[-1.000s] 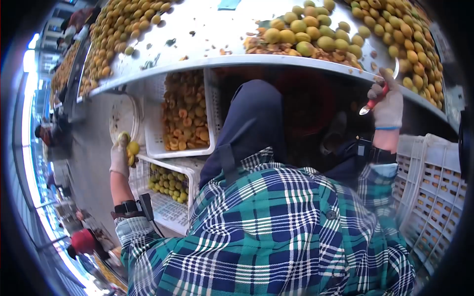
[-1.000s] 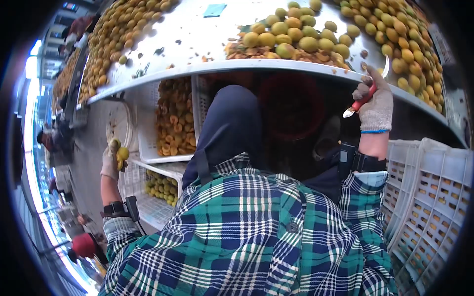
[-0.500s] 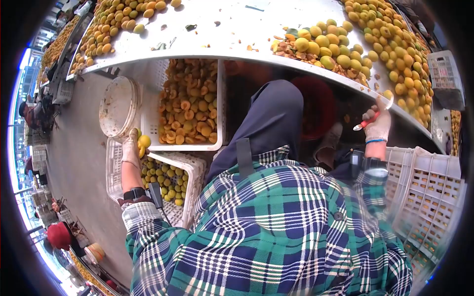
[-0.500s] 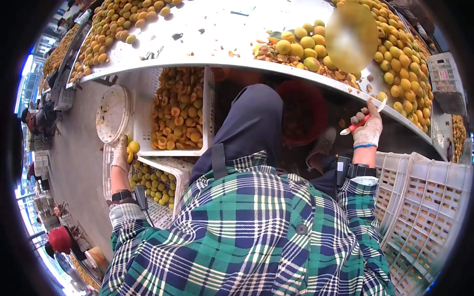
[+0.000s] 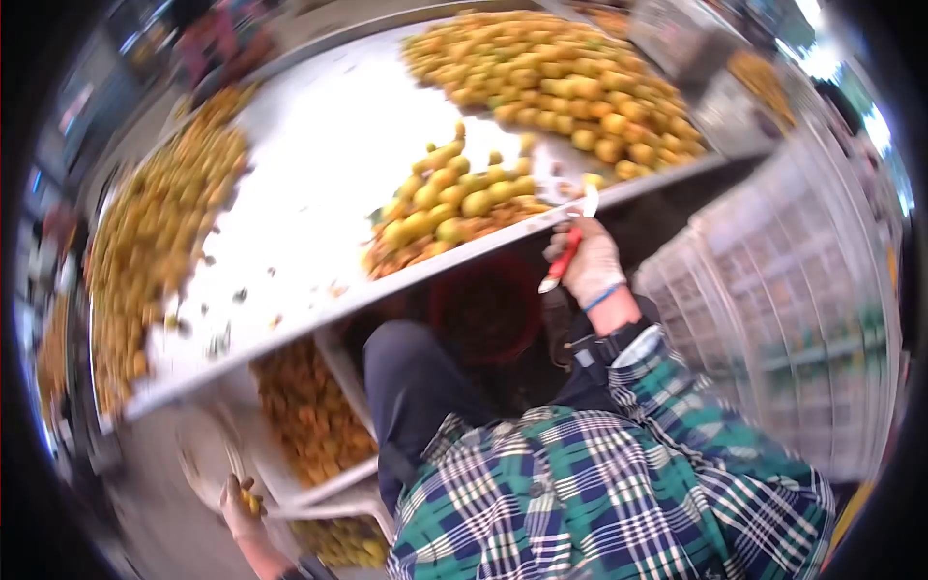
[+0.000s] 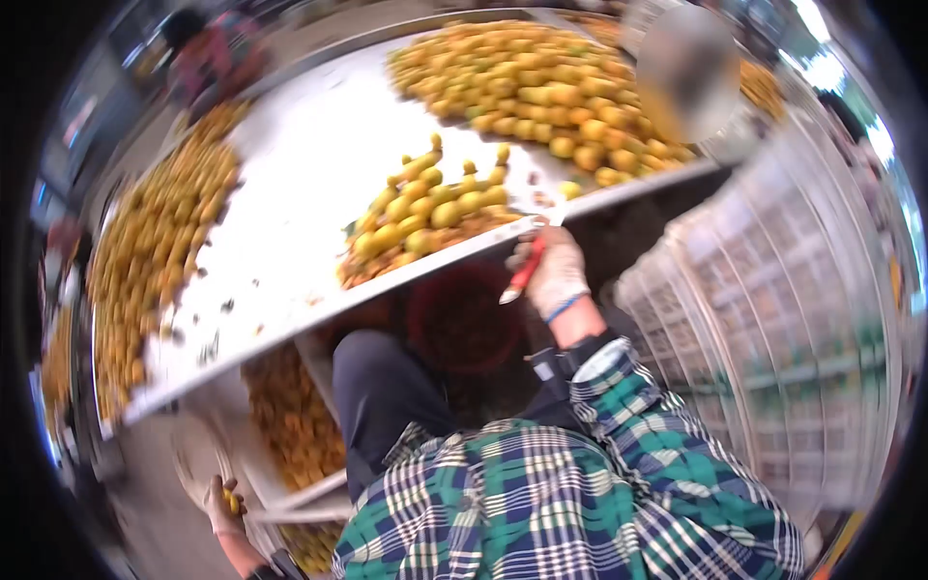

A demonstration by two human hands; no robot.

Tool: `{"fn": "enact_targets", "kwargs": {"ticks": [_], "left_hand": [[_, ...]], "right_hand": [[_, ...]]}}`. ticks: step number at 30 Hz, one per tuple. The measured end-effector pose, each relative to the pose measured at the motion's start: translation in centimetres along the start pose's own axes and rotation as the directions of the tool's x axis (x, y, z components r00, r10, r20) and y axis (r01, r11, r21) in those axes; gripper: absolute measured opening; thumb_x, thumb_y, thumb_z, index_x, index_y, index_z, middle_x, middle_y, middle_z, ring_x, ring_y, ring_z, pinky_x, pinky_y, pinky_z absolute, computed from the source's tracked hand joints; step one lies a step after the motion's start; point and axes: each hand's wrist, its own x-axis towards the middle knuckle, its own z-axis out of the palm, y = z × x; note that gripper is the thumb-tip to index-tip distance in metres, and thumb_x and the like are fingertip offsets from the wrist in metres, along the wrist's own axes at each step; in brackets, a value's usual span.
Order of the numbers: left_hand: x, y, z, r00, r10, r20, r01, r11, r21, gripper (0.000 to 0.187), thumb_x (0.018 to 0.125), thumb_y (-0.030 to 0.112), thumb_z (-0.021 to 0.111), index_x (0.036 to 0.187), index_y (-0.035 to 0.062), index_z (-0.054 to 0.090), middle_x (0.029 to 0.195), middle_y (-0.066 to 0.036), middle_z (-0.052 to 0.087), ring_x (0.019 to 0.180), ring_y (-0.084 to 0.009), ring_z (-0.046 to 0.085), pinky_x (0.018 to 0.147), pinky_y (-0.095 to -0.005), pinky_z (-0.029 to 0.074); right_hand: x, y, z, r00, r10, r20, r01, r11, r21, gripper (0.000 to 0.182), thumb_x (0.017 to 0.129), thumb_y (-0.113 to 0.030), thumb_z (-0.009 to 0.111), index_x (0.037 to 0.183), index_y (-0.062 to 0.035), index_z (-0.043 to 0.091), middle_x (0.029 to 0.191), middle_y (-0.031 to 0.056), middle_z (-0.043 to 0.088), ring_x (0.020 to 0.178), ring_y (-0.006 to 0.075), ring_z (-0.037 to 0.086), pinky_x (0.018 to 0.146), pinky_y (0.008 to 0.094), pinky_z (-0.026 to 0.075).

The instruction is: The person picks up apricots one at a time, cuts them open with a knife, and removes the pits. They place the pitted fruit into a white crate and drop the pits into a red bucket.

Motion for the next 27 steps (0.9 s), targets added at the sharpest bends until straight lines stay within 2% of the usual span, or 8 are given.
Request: {"fn": "enact_targets", "kwargs": {"ticks": [4,8,10,13,14,16,18,27], "left_hand": [[-0.7,13.0,10.8,0.883,0.252,0.396,-0.307,0.948,0.080,0.037,0.096,0.028,0.050,0.123,0.0029,0.051,0.100,-0.015,0.061,0.047,-0.0101,0.048,0.038,-0.0213,0.036],[-3.4,21.7,22.1,0.486,0.434,0.759,-0.751,0.651,0.109,0.033,0.095,0.010,0.045,0.127,0.0041,0.051,0.101,-0.016,0.062,0.053,-0.0098,0.050,0.042,-0.0211,0.039],[-5.8,24.5,27.0,0.064,0.501,0.863,-0.978,0.204,-0.046,0.034,0.094,0.012,0.045,0.127,0.0033,0.051,0.104,-0.017,0.062,0.057,-0.0107,0.054,0.046,-0.0210,0.043],[-6.4,29.3,35.3,-0.139,0.289,0.947,-0.909,0.342,-0.238,0.033,0.093,0.005,0.046,0.125,0.0049,0.054,0.109,-0.019,0.060,0.071,-0.0169,0.064,0.049,-0.0218,0.047],[-9.1,31.4,37.9,0.135,0.122,0.983,-0.792,0.609,0.033,0.032,0.092,0.011,0.050,0.122,0.0015,0.054,0.105,-0.018,0.061,0.070,-0.0175,0.064,0.048,-0.0227,0.047],[-9.4,33.9,44.4,-0.034,0.140,0.990,-0.975,0.214,-0.064,0.040,0.090,0.022,0.055,0.119,-0.0042,0.054,0.093,-0.015,0.064,0.060,-0.0145,0.060,0.047,-0.0238,0.047],[-10.6,34.9,50.7,0.290,0.112,0.950,-0.860,0.466,0.208,0.047,0.086,0.028,0.059,0.119,-0.0068,0.054,0.085,-0.013,0.064,0.056,-0.0142,0.058,0.046,-0.0246,0.048],[-10.5,28.9,71.0,0.367,0.059,0.928,-0.929,-0.034,0.370,0.064,0.081,0.024,0.069,0.135,0.0004,0.044,0.102,-0.019,0.067,0.091,-0.0230,0.064,0.082,-0.0316,0.050]], "right_hand": [[-3.3,-1.9,2.5,0.987,-0.080,-0.142,0.060,0.988,-0.142,0.022,0.091,-0.032,0.060,0.107,-0.0182,0.054,0.069,0.0025,0.050,0.045,0.0154,0.044,0.040,0.0330,0.035],[-5.0,-4.6,1.7,0.988,-0.072,-0.138,0.050,0.987,-0.155,0.026,0.089,-0.027,0.062,0.112,-0.0175,0.055,0.069,0.0023,0.051,0.041,0.0119,0.044,0.035,0.0281,0.036],[-6.7,-6.3,3.8,0.972,-0.159,-0.172,0.111,0.960,-0.259,0.026,0.088,-0.021,0.061,0.112,-0.0142,0.054,0.069,0.0018,0.050,0.043,0.0108,0.045,0.036,0.0266,0.037],[-7.3,-8.9,5.4,0.953,-0.273,-0.130,0.234,0.938,-0.256,0.026,0.087,-0.014,0.060,0.112,-0.0093,0.053,0.069,0.0015,0.050,0.044,0.0097,0.047,0.038,0.0252,0.039],[-6.9,-9.5,5.6,0.945,-0.311,-0.101,0.282,0.931,-0.231,0.026,0.086,-0.012,0.060,0.111,-0.0077,0.053,0.069,0.0015,0.050,0.045,0.0094,0.048,0.039,0.0249,0.039],[-5.7,-11.5,6.9,0.945,-0.326,-0.033,0.316,0.932,-0.178,0.027,0.087,-0.014,0.059,0.112,-0.0054,0.053,0.070,0.0014,0.051,0.048,0.0087,0.049,0.040,0.0243,0.040],[-3.4,-12.2,8.2,0.938,-0.328,0.116,0.340,0.934,-0.112,0.029,0.089,-0.015,0.058,0.115,-0.0034,0.052,0.074,0.0012,0.051,0.052,0.0088,0.050,0.042,0.0240,0.040],[5.8,-11.4,7.2,0.980,-0.115,-0.165,0.095,0.987,-0.127,0.024,0.086,-0.015,0.060,0.106,-0.0019,0.058,0.070,0.0025,0.054,0.044,0.0073,0.047,0.040,0.0211,0.040]]}}
